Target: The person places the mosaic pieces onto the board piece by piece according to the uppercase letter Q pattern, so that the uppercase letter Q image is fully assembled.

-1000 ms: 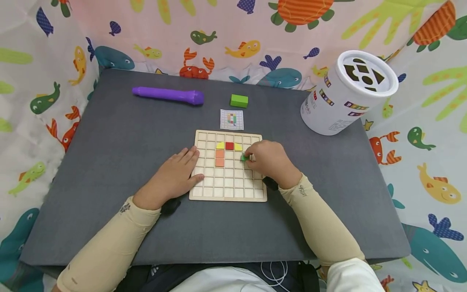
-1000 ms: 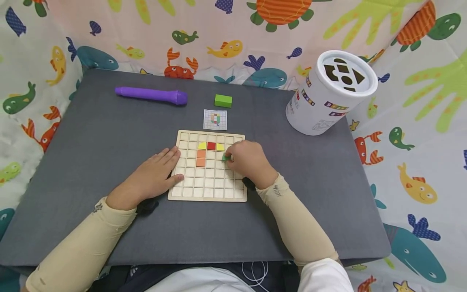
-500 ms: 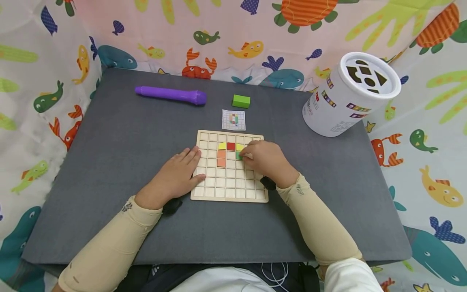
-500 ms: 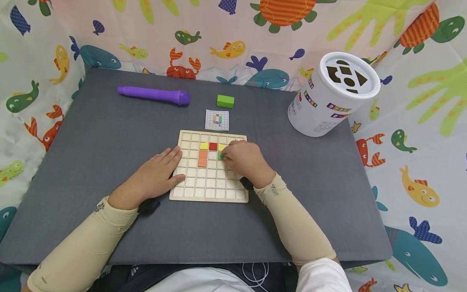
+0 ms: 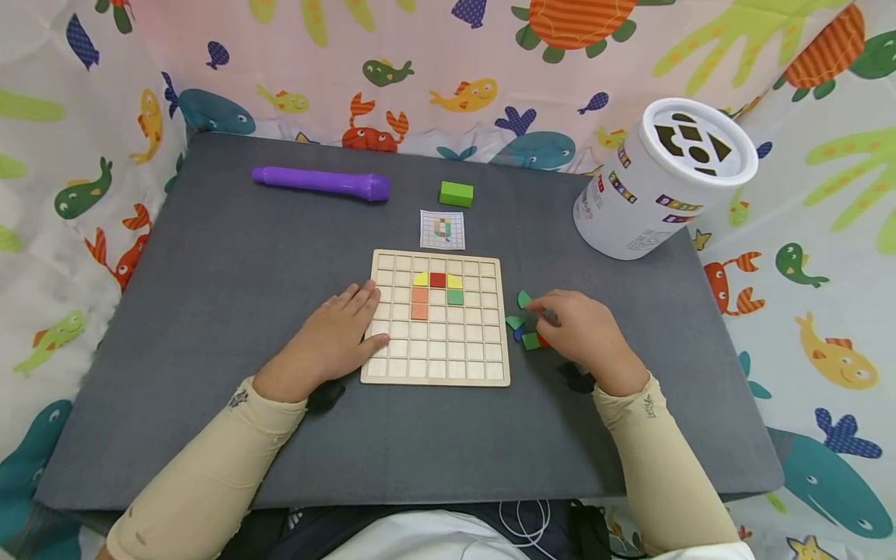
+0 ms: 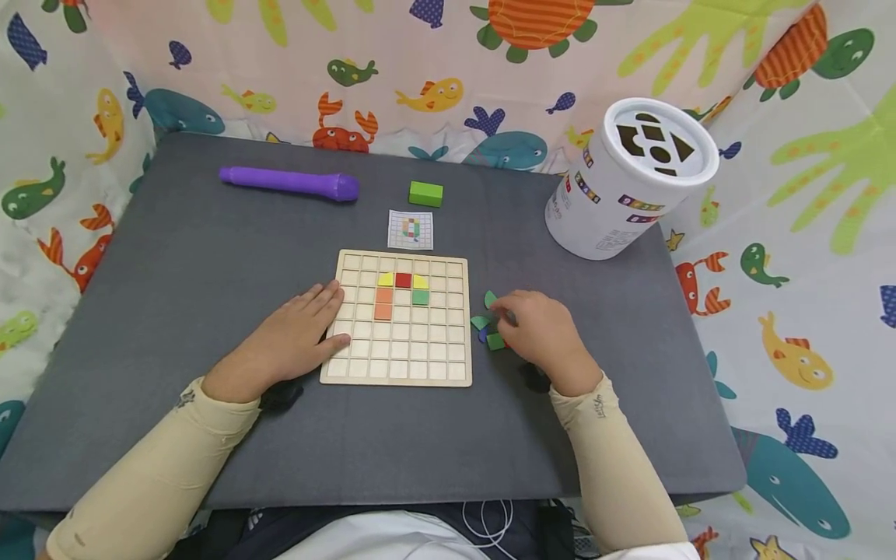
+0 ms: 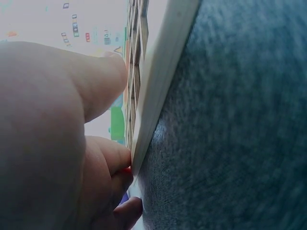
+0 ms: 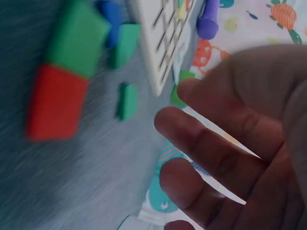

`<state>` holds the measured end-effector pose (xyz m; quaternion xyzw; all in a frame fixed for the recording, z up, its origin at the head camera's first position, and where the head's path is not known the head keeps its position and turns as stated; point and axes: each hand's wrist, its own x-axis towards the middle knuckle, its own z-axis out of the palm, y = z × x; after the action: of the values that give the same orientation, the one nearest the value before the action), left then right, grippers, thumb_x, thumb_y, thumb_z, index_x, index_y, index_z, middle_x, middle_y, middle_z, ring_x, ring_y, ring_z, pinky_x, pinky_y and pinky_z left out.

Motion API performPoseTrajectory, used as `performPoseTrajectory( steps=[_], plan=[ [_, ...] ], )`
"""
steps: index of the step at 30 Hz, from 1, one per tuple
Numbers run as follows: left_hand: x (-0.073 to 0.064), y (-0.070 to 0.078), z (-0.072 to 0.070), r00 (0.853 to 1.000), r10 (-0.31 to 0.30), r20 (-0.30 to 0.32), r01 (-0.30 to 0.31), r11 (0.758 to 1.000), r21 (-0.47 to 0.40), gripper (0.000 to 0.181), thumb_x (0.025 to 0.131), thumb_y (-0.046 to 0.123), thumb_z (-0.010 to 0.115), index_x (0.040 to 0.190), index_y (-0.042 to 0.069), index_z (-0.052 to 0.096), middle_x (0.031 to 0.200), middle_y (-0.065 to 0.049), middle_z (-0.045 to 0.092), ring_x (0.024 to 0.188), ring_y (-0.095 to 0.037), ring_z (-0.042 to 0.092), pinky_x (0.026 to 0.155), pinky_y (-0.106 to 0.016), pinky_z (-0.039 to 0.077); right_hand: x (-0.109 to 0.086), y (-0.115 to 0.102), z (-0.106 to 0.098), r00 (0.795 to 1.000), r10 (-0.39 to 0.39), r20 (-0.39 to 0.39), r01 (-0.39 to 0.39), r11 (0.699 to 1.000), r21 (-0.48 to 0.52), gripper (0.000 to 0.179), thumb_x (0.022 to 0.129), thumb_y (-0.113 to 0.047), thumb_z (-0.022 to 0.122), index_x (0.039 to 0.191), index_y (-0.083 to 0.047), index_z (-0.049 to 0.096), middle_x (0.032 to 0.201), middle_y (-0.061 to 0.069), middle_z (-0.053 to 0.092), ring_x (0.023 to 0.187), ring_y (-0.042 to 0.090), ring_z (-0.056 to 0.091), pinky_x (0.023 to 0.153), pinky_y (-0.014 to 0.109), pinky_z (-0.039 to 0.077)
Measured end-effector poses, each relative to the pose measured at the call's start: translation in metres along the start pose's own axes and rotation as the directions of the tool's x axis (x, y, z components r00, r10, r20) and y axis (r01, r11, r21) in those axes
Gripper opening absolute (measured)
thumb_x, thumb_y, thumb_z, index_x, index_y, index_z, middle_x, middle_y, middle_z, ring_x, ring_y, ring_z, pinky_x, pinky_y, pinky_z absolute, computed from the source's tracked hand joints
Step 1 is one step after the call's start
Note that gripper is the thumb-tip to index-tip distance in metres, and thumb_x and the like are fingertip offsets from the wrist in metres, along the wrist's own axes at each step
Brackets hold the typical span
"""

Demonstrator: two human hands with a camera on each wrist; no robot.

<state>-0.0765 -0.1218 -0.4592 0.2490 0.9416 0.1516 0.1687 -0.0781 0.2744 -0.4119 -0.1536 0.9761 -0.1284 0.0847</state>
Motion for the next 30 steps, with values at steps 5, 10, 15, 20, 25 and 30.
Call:
performPoseTrajectory(
  steps=[5,10,15,20,25,30],
  plan=[
    [0.0,-0.002,0.002,1.0,-0.011,0.01,0.011,1.0,0.001,0.082,0.112,0.047,0.052,0.168,-0.003,0.019,0.177,-0.017,0.012,0.162,-0.039,0.014,0.129,-0.056,0.016,-0.016,0.011,0.014,0.996,-0.09,0.022,0.09,0.996,-0.013,0.026,0.091,-0.012,0.079,0.116,-0.013,0.084,0.119,0.007,0.074,0.104,0.029,0.067,0.085,0.05,0.059],
    [0.0,-0.003,0.003,1.0,-0.007,0.008,0.007,1.0,0.003,0.083,0.112,0.047,0.052,0.168,-0.003,0.019,0.176,-0.018,0.012,0.161,-0.04,0.014,0.129,-0.057,0.016,-0.023,0.014,0.031,0.987,-0.16,0.011,0.16,0.987,-0.002,0.027,0.088,-0.007,0.084,0.115,-0.007,0.083,0.124,0.013,0.072,0.114,0.036,0.065,0.098,0.053,0.056],
    [0.001,-0.002,0.004,1.0,-0.005,0.009,0.005,1.0,0.007,0.083,0.112,0.047,0.052,0.168,-0.003,0.018,0.177,-0.018,0.012,0.161,-0.04,0.014,0.129,-0.057,0.016,-0.025,0.016,0.037,0.978,-0.206,-0.047,0.205,0.979,-0.017,0.024,0.087,-0.008,0.086,0.11,-0.006,0.084,0.114,0.009,0.077,0.101,0.03,0.067,0.09,0.048,0.058],
    [0.001,-0.001,0.001,1.0,-0.002,0.015,0.002,1.0,0.008,0.083,0.112,0.047,0.052,0.168,-0.003,0.018,0.177,-0.017,0.011,0.162,-0.04,0.013,0.129,-0.057,0.016,-0.024,0.01,0.031,0.954,-0.275,-0.119,0.277,0.961,-0.001,0.02,0.087,-0.016,0.087,0.106,-0.009,0.085,0.103,0.003,0.078,0.085,0.02,0.058,0.072,0.037,0.052],
    [0.001,-0.002,0.001,1.0,0.0,0.012,0.0,1.0,0.013,0.083,0.112,0.048,0.052,0.168,-0.003,0.018,0.177,-0.017,0.011,0.162,-0.039,0.014,0.129,-0.056,0.016,-0.011,-0.008,0.025,0.918,-0.35,-0.185,0.357,0.934,0.004,0.017,0.088,-0.016,0.088,0.104,-0.011,0.085,0.103,0.002,0.078,0.081,0.018,0.056,0.066,0.033,0.047],
    [0.001,-0.002,0.002,1.0,-0.002,0.012,0.002,1.0,0.015,0.083,0.112,0.048,0.052,0.168,-0.003,0.018,0.177,-0.018,0.011,0.162,-0.04,0.013,0.129,-0.057,0.016,0.012,-0.032,0.024,0.9,-0.406,-0.158,0.406,0.913,-0.03,0.015,0.088,-0.015,0.09,0.101,-0.011,0.085,0.103,0.003,0.079,0.08,0.021,0.058,0.068,0.035,0.049]
  ],
)
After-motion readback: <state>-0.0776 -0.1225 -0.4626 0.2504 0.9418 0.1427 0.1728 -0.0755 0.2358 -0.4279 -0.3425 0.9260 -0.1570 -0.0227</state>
